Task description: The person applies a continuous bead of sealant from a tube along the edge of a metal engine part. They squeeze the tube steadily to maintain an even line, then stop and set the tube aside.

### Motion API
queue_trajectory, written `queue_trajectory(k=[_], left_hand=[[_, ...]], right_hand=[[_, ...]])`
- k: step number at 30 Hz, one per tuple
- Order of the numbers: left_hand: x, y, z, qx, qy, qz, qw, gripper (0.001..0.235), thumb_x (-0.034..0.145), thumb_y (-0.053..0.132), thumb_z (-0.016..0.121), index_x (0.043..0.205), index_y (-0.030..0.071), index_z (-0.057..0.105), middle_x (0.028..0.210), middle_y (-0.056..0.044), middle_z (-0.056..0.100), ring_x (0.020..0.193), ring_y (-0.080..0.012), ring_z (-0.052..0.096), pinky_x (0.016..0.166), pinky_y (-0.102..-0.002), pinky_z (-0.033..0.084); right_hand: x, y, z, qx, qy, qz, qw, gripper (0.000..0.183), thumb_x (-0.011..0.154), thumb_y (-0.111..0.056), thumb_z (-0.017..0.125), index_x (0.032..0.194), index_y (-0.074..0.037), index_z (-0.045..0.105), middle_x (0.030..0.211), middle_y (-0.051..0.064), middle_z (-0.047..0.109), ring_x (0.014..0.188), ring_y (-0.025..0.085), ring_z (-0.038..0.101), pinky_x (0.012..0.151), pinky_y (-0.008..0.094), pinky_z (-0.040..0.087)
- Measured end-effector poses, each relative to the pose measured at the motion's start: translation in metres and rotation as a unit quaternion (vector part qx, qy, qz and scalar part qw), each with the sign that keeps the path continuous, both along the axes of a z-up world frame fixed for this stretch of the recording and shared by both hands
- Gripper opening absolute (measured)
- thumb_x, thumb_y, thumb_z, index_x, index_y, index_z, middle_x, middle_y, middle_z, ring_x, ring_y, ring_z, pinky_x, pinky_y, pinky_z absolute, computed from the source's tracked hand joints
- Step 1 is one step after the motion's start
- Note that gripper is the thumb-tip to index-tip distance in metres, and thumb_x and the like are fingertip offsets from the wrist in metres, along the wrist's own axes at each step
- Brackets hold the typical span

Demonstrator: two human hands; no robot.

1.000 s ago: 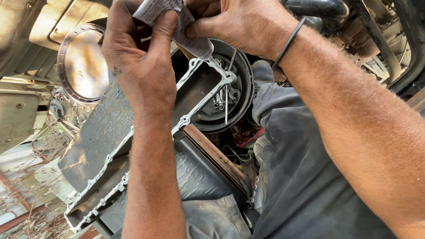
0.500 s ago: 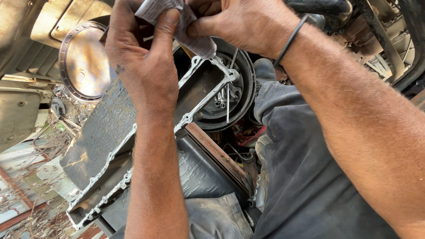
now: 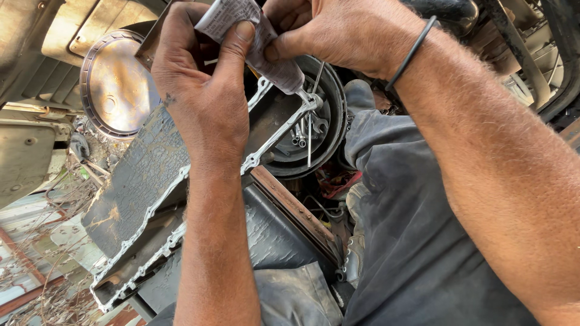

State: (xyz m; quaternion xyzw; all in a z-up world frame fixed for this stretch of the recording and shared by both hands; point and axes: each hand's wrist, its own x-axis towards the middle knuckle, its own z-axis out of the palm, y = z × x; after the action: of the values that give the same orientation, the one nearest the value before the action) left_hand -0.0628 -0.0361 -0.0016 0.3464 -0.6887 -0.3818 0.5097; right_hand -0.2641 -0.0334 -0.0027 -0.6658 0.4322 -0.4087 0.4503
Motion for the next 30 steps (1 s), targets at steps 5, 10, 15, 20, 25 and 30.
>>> queue_trajectory(k=[5, 10, 15, 20, 25, 30], left_hand=[[0.002, 0.004, -0.006, 0.006, -0.011, 0.012, 1.000, 0.019, 0.112, 0.003, 0.079, 0.102, 0.005, 0.063, 0.091, 0.005, 0.065, 0.082, -0.0020, 0.060, 0.074, -0.020, 0.049], [-0.001, 0.006, -0.007, 0.017, 0.001, 0.003, 1.000, 0.018, 0.112, 0.003, 0.079, 0.102, 0.005, 0.063, 0.091, 0.004, 0.067, 0.083, -0.0024, 0.062, 0.076, -0.020, 0.050], [-0.004, 0.005, 0.001, -0.009, -0.007, 0.005, 1.000, 0.016, 0.110, 0.003, 0.076, 0.106, 0.006, 0.062, 0.093, 0.004, 0.067, 0.085, -0.0021, 0.062, 0.079, -0.020, 0.053], [-0.006, 0.005, 0.010, -0.042, -0.027, 0.021, 0.999, 0.015, 0.109, 0.002, 0.076, 0.109, 0.006, 0.061, 0.098, 0.003, 0.069, 0.091, -0.0032, 0.065, 0.085, -0.021, 0.057], [-0.004, 0.002, 0.015, -0.058, -0.042, 0.030, 0.997, 0.013, 0.108, 0.003, 0.075, 0.110, 0.007, 0.063, 0.101, 0.003, 0.072, 0.090, -0.0043, 0.070, 0.085, -0.021, 0.060], [0.000, -0.001, 0.015, -0.076, -0.064, 0.037, 0.994, 0.015, 0.109, 0.003, 0.077, 0.107, 0.007, 0.062, 0.099, 0.004, 0.068, 0.085, -0.0039, 0.065, 0.078, -0.021, 0.055]], right_hand=[[-0.001, 0.000, 0.004, 0.039, 0.052, -0.018, 0.998, 0.033, 0.083, -0.015, 0.084, 0.114, -0.008, 0.076, 0.105, 0.007, 0.079, 0.099, 0.017, 0.077, 0.093, 0.033, 0.063], [-0.007, -0.002, 0.001, 0.073, 0.086, -0.023, 0.993, 0.036, 0.081, -0.019, 0.085, 0.115, -0.009, 0.076, 0.104, 0.007, 0.078, 0.097, 0.017, 0.076, 0.090, 0.032, 0.062], [-0.006, -0.010, -0.008, 0.049, -0.014, 0.038, 0.998, 0.032, 0.090, -0.019, 0.079, 0.119, -0.007, 0.075, 0.111, 0.008, 0.079, 0.105, 0.017, 0.077, 0.100, 0.032, 0.061], [-0.002, -0.008, -0.007, 0.019, 0.050, -0.008, 0.999, 0.027, 0.092, -0.021, 0.077, 0.117, -0.010, 0.075, 0.107, 0.006, 0.078, 0.101, 0.017, 0.076, 0.093, 0.033, 0.061], [0.007, -0.009, -0.004, -0.014, 0.026, -0.017, 0.999, 0.027, 0.093, -0.019, 0.076, 0.118, -0.010, 0.072, 0.107, 0.005, 0.076, 0.101, 0.016, 0.075, 0.094, 0.034, 0.060], [0.011, -0.016, -0.009, -0.027, -0.022, -0.003, 0.999, 0.022, 0.092, -0.014, 0.075, 0.114, -0.010, 0.072, 0.106, 0.004, 0.076, 0.100, 0.013, 0.075, 0.092, 0.031, 0.059]])
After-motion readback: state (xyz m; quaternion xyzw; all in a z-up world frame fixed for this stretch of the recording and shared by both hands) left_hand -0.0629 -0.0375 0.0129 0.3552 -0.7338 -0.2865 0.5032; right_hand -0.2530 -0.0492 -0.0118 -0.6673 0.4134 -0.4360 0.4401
